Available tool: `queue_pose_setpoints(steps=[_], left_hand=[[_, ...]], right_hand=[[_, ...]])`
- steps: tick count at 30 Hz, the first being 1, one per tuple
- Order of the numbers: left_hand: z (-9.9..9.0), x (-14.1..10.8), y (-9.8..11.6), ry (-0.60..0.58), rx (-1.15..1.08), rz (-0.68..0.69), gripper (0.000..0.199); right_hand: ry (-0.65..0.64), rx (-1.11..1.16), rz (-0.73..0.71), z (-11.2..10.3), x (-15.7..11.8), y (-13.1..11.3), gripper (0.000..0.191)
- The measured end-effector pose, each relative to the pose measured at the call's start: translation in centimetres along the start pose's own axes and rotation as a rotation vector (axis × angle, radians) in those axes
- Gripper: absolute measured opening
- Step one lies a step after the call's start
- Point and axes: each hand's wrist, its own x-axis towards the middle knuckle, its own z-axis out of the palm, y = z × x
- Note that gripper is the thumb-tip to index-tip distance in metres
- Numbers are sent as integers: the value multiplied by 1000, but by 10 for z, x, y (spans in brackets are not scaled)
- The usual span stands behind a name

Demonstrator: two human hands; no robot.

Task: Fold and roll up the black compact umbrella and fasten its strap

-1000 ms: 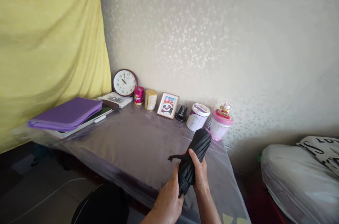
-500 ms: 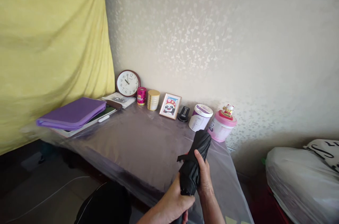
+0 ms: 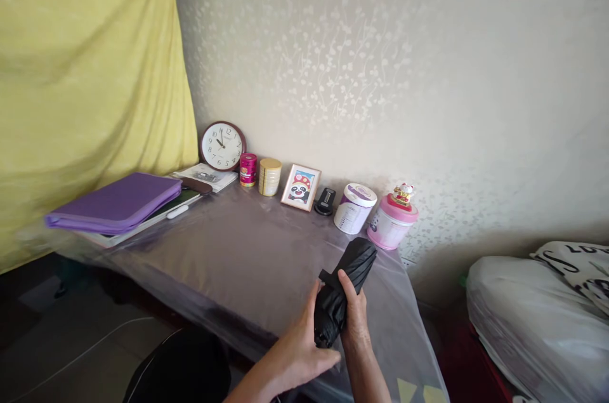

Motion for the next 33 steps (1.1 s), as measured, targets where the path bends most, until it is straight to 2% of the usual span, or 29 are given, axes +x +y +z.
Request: queue_pose_setpoints(steps=[2, 3, 5, 7, 8, 10, 11, 14, 18, 23, 28, 33], left_hand=[[-3, -1, 8, -154, -191, -98, 100], [-2, 0, 9, -165, -234, -128, 98], [2, 3, 6, -90, -206, -152, 92], [7, 7, -4, 50, -86, -85, 85], [9, 10, -10, 108, -11, 12, 83], [10, 13, -20, 184, 155, 114, 81], [10, 14, -23, 192, 238, 125, 80], [7, 15, -28, 155, 477, 41, 79], [8, 15, -29, 135, 688, -17, 81], [12, 16, -30, 111, 798, -31, 79], [11, 15, -27, 103, 806, -48, 80], [9, 13, -24, 85, 828, -51, 80]], right_hand=[[3, -21, 11, -2, 0, -1, 47], [13, -49, 6, -2, 0, -2, 48], [39, -114, -11, -3, 1, -5, 49], [53, -171, -44, -3, 2, -7, 52], [62, -208, -67, -4, 3, -8, 53], [83, -347, -114, -8, 6, -6, 56], [94, -441, -139, -10, 8, -5, 58], [107, -704, -230, -18, 13, 6, 66], [111, -909, -378, -25, 15, 23, 74], [27, -983, -491, -30, 14, 34, 64], [30, -1025, -565, -30, 15, 35, 57], [-21, -1045, -701, -27, 14, 34, 36]])
